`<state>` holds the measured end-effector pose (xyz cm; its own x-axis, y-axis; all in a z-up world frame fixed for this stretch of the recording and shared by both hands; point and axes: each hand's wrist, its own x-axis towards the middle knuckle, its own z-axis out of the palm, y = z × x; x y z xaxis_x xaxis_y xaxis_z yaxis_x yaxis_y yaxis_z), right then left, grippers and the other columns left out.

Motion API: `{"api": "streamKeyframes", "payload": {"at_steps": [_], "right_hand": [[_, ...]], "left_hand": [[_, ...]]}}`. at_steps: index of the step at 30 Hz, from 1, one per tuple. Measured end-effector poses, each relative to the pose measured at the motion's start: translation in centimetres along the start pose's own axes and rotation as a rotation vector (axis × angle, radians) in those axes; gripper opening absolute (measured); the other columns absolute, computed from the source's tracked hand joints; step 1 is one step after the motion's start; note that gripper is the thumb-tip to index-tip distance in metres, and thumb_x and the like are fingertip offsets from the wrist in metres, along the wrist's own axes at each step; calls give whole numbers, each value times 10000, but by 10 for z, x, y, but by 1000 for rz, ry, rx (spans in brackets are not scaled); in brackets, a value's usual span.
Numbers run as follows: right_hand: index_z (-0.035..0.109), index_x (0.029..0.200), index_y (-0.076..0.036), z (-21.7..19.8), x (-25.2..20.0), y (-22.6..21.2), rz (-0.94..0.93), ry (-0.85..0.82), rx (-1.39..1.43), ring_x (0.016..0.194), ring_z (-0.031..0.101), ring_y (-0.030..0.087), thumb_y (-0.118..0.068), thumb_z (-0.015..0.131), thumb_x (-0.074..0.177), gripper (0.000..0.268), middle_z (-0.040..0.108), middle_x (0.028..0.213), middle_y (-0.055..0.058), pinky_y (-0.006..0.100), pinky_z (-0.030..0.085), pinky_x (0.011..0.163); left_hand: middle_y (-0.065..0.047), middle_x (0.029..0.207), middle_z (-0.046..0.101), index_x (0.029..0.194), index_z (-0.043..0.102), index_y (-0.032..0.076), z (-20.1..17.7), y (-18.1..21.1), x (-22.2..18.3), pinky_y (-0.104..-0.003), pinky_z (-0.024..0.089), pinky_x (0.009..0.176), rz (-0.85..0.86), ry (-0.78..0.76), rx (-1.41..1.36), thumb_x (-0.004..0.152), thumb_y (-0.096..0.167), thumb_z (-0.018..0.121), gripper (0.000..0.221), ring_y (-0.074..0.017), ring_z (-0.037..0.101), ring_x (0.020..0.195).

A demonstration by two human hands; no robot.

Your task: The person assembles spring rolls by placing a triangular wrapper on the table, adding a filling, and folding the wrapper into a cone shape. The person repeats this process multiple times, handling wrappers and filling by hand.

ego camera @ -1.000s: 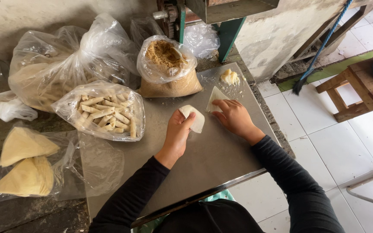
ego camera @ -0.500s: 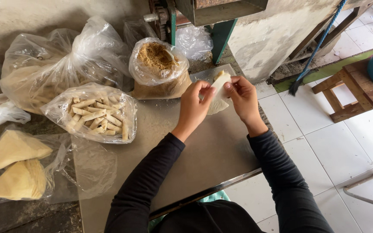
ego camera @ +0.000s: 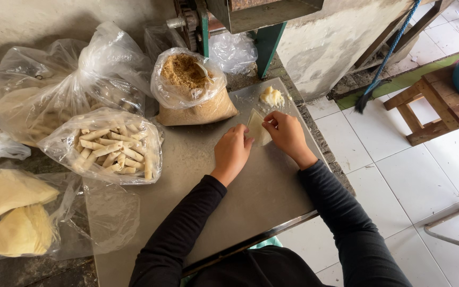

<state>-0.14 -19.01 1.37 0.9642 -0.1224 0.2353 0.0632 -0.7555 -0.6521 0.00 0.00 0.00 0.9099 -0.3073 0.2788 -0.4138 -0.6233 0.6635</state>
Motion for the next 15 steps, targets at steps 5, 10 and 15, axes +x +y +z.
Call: {"api": "streamKeyframes", "payload": {"at_steps": [5, 10, 15], "right_hand": [[742, 991, -57, 5, -1, 5, -71, 35, -84, 710, 708, 256, -200, 752, 903, 167, 748, 837, 100, 377, 545, 642], [758, 1092, -109, -2, 6, 20, -80, 136, -230, 858, 684, 267, -82, 650, 964, 169, 697, 1020, 103, 388, 541, 741], [773, 1272, -237, -12, 14, 34, -298, 250, -541, 1202, 546, 289, 118, 539, 820, 621, 582, 1303, 102, 416, 446, 1002]], "left_hand": [[-88, 985, 695, 1032, 668, 61, 3, -1, -2, -392, 547, 716, 161, 84, 113, 860, 173, 770, 229, -277, 688, 919], [-78, 977, 680, 1010, 691, 65, 7, -2, 0, -407, 525, 766, 172, 22, 143, 885, 172, 764, 180, -263, 668, 899], [-117, 1127, 688, 1112, 711, 35, 11, -3, -2, -444, 480, 924, 311, 61, 148, 903, 138, 728, 234, -287, 650, 1051]]}}
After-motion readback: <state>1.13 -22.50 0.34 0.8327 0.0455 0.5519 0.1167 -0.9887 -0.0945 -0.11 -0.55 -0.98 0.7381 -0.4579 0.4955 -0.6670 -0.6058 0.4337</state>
